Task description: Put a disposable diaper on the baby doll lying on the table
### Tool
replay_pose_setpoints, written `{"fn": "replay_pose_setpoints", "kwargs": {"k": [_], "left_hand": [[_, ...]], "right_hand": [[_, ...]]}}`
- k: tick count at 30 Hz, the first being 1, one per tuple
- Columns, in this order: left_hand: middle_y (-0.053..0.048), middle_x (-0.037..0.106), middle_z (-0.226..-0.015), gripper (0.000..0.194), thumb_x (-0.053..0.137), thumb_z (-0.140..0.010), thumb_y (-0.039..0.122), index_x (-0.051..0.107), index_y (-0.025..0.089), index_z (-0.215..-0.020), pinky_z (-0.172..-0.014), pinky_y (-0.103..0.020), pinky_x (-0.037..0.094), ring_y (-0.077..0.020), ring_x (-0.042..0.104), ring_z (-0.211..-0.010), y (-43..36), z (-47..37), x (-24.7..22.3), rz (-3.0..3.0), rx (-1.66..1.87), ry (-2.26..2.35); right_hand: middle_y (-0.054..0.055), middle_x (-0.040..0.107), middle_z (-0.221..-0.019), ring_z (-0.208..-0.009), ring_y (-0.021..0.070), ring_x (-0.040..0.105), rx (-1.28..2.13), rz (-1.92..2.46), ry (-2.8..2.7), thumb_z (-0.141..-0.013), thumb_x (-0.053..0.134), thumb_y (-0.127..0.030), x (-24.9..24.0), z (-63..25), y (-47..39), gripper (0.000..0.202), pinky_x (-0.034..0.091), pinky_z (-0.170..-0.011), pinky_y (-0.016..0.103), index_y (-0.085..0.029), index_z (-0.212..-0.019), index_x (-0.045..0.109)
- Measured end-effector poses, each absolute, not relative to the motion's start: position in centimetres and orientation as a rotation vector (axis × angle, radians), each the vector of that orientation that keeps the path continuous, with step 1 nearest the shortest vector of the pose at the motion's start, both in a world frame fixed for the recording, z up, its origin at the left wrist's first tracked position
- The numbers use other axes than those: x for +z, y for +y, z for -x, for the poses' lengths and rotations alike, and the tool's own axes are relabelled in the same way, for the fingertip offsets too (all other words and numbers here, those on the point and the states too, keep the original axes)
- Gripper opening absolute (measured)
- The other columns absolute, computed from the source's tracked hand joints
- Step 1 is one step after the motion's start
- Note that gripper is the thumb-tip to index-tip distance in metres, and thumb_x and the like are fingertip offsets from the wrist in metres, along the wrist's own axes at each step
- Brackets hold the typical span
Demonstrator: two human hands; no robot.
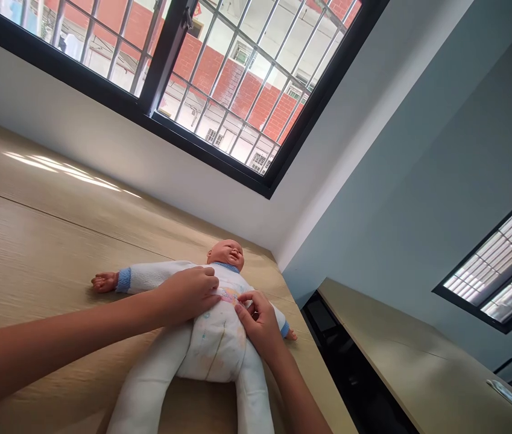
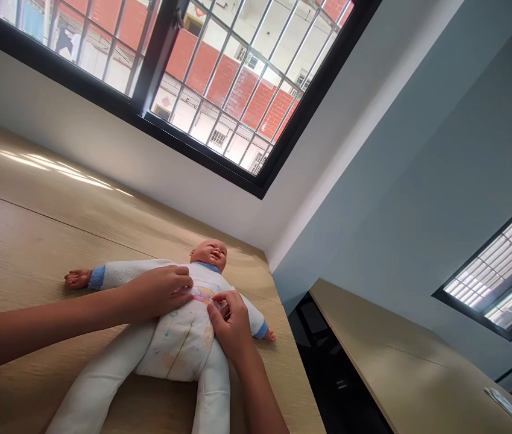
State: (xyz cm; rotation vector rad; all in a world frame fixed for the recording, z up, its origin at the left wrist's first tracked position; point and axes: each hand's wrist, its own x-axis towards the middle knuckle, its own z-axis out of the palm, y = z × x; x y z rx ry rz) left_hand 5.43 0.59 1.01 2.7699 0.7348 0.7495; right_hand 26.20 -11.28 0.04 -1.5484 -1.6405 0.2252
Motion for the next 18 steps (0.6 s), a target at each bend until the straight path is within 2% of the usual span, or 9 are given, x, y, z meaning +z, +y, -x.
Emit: {"fn": "replay_pose_setpoints", "kwargs": {"k": [11,18], "left_hand": [[-0.007,0.068,-0.09,0.031,0.043,-0.101,0.023,0.065,0.017,-0.079,-0.073,-0.034,0.041,-0.0205,0.059,-0.083,-0.08,-5.17,1.07,-2.862,0.826,0.698],[-0.008,0.068,-0.093,0.031,0.043,-0.103,0.024,0.064,0.017,-0.082,-0.075,-0.035,0.044,-0.0212,0.061,-0.085,0.0,-5.21,0.95,-2.892,0.808,0.715]], "right_hand": [[0.005,0.066,-0.099,-0.068,0.0134,0.053,0.244,1.572,-1.63,-0.092,0.062,-0.039,0.43,-25.91,-11.6,0.023,0.047,-0.066,0.028,-0.018,-0.097,0.069],[0.004,0.066,-0.099,-0.067,0.0134,0.053,0.248,1.574,-1.63,-0.094,0.061,-0.039,0.19,-26.11,-11.55,0.023,0.047,-0.068,0.029,-0.018,-0.096,0.07]]}}
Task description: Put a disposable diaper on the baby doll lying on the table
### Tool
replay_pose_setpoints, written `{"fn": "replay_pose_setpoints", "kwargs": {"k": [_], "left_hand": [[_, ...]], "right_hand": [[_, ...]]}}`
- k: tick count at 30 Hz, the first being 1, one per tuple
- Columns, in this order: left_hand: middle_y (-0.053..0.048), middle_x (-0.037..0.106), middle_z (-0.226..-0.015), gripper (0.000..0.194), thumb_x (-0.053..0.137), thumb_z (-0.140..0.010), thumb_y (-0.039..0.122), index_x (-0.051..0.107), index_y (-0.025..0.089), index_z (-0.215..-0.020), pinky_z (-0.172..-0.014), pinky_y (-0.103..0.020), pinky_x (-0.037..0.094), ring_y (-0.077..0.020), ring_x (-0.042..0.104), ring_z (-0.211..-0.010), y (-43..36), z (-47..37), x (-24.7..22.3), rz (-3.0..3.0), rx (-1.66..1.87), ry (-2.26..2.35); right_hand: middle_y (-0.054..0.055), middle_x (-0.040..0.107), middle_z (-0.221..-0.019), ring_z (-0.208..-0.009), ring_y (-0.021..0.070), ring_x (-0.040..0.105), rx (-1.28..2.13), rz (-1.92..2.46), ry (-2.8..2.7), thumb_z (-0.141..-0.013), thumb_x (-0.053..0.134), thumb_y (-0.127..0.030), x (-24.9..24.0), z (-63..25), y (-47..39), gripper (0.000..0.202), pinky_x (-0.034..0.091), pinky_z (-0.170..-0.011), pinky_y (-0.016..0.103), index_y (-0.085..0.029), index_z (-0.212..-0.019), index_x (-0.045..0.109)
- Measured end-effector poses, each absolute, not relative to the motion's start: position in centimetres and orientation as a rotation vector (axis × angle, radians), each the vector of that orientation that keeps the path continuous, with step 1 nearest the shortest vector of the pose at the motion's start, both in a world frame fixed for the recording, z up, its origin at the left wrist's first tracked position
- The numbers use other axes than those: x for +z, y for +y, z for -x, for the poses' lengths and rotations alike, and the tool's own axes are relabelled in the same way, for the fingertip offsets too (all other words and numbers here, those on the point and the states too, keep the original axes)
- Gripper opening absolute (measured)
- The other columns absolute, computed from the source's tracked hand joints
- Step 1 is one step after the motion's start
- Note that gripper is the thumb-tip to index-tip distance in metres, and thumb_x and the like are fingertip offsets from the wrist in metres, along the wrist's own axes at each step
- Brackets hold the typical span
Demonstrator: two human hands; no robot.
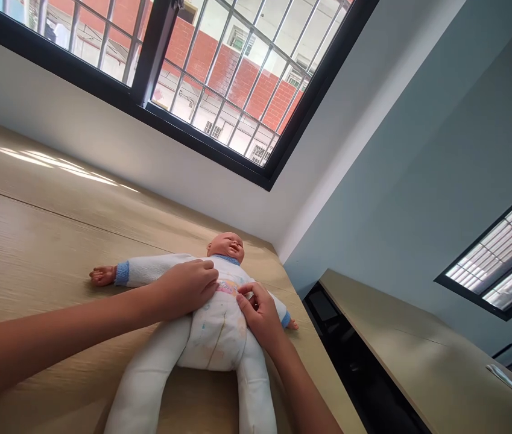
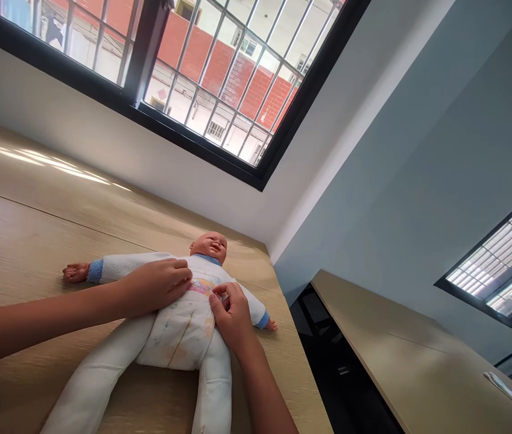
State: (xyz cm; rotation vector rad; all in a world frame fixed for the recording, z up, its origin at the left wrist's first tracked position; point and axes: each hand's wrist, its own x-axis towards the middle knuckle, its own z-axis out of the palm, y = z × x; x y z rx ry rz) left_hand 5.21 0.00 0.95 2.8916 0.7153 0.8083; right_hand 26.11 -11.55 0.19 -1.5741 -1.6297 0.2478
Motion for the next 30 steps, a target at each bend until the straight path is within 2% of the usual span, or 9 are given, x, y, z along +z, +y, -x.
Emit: {"fn": "replay_pose_setpoints", "kwargs": {"k": [5,17,30], "left_hand": [[-0.007,0.067,-0.093,0.026,0.05,-0.102,0.031,0.065,0.018,-0.084,-0.077,-0.036,0.045,-0.0226,0.063,-0.088,0.12,-5.16,1.0,-2.843,0.816,0.717],[-0.008,0.068,-0.095,0.027,0.047,-0.102,0.025,0.065,0.018,-0.083,-0.075,-0.036,0.044,-0.0217,0.062,-0.086,0.2,-5.34,0.88,-2.861,0.82,0.709],[-0.008,0.067,-0.091,0.031,0.045,-0.103,0.027,0.063,0.018,-0.079,-0.074,-0.035,0.044,-0.0224,0.062,-0.086,0.26,-5.36,0.82,-2.866,0.827,0.703]], "right_hand": [[0.004,0.066,-0.098,-0.067,0.0131,0.052,0.246,1.564,-1.621,-0.094,0.061,-0.04,-0.14,-26.23,-11.42,0.024,0.047,-0.067,0.028,-0.018,-0.096,0.069],[0.005,0.066,-0.098,-0.064,0.0127,0.05,0.269,1.57,-1.604,-0.094,0.06,-0.043,-0.14,-26.19,-11.33,0.026,0.047,-0.064,0.028,-0.018,-0.096,0.069],[0.004,0.065,-0.099,-0.066,0.0128,0.052,0.27,1.569,-1.603,-0.095,0.059,-0.041,-0.29,-26.3,-11.28,0.024,0.047,-0.066,0.028,-0.018,-0.097,0.068]]}}
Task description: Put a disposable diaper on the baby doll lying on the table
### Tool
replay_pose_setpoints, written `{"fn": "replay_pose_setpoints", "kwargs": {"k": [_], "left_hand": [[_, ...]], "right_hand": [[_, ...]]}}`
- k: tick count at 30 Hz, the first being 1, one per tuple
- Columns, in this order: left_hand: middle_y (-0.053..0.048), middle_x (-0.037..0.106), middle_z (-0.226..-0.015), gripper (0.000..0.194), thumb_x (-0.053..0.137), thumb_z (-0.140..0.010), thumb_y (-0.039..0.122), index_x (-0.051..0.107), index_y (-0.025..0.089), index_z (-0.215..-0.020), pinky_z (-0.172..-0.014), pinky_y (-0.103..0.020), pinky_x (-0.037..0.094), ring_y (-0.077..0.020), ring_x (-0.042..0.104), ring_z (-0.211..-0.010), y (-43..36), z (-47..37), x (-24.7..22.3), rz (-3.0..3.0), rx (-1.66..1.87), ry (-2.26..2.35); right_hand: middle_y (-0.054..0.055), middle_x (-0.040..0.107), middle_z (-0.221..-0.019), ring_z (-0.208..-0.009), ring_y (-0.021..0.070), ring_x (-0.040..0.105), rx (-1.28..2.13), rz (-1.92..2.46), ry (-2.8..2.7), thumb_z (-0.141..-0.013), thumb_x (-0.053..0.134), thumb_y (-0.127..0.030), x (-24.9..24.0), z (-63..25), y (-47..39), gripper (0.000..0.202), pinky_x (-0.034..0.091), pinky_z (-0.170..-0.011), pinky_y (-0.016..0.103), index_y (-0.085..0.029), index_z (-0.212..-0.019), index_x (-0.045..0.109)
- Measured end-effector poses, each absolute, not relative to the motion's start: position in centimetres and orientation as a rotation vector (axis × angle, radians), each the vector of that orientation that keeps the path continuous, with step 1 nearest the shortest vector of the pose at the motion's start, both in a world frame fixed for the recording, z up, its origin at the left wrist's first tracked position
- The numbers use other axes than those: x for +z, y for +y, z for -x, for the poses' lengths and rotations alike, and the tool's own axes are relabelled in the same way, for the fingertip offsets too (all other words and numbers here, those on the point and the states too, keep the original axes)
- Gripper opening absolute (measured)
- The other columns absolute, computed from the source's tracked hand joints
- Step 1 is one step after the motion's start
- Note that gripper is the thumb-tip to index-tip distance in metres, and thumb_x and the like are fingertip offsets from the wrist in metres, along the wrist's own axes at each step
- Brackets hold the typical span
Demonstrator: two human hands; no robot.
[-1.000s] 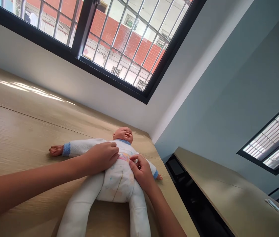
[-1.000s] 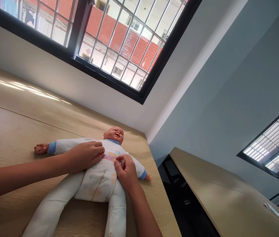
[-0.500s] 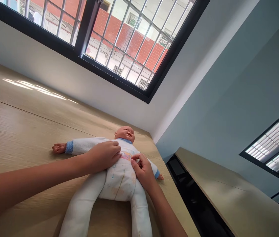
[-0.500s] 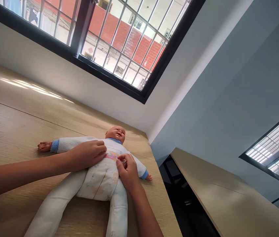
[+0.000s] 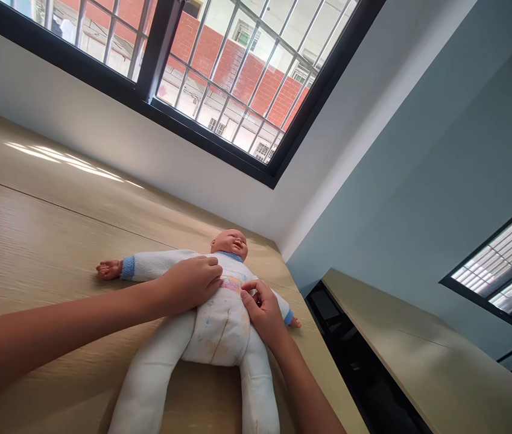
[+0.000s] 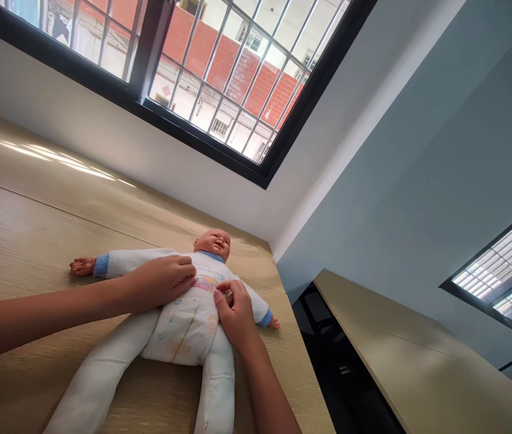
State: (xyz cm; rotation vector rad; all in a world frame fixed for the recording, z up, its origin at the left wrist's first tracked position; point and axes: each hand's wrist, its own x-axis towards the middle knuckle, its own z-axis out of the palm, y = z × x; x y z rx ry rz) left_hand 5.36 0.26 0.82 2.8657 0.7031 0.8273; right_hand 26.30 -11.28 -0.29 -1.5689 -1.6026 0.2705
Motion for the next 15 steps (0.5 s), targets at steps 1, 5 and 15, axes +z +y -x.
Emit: {"fn": "replay_pose_setpoints", "kwargs": {"k": [1,5,15], "left_hand": [[-0.008,0.067,-0.09,0.03,0.045,-0.103,0.026,0.063,0.018,-0.079,-0.074,-0.035,0.044,-0.0223,0.062,-0.086,0.3,-5.4,0.8,-2.866,0.831,0.698],[-0.008,0.067,-0.09,0.029,0.044,-0.101,0.022,0.063,0.018,-0.08,-0.072,-0.036,0.044,-0.0229,0.062,-0.084,0.5,-5.3,0.7,-2.884,0.824,0.692],[-0.011,0.07,-0.083,0.02,0.047,-0.09,0.016,0.063,0.017,-0.078,-0.061,-0.034,0.041,-0.0236,0.064,-0.069,1.1,-4.7,2.0,-2.927,0.655,0.991]], "right_hand": [[0.004,0.065,-0.099,-0.065,0.0127,0.052,0.271,1.568,-1.603,-0.095,0.059,-0.041,-0.3,-26.3,-11.3,0.025,0.047,-0.066,0.028,-0.018,-0.097,0.068],[0.004,0.065,-0.098,-0.067,0.0136,0.053,0.27,1.571,-1.607,-0.094,0.06,-0.041,-0.3,-26.4,-11.2,0.024,0.047,-0.067,0.029,-0.018,-0.097,0.068],[0.004,0.064,-0.097,-0.068,0.0133,0.052,0.268,1.571,-1.613,-0.094,0.059,-0.039,-0.5,-26.4,-11.2,0.023,0.046,-0.068,0.029,-0.018,-0.096,0.067]]}}
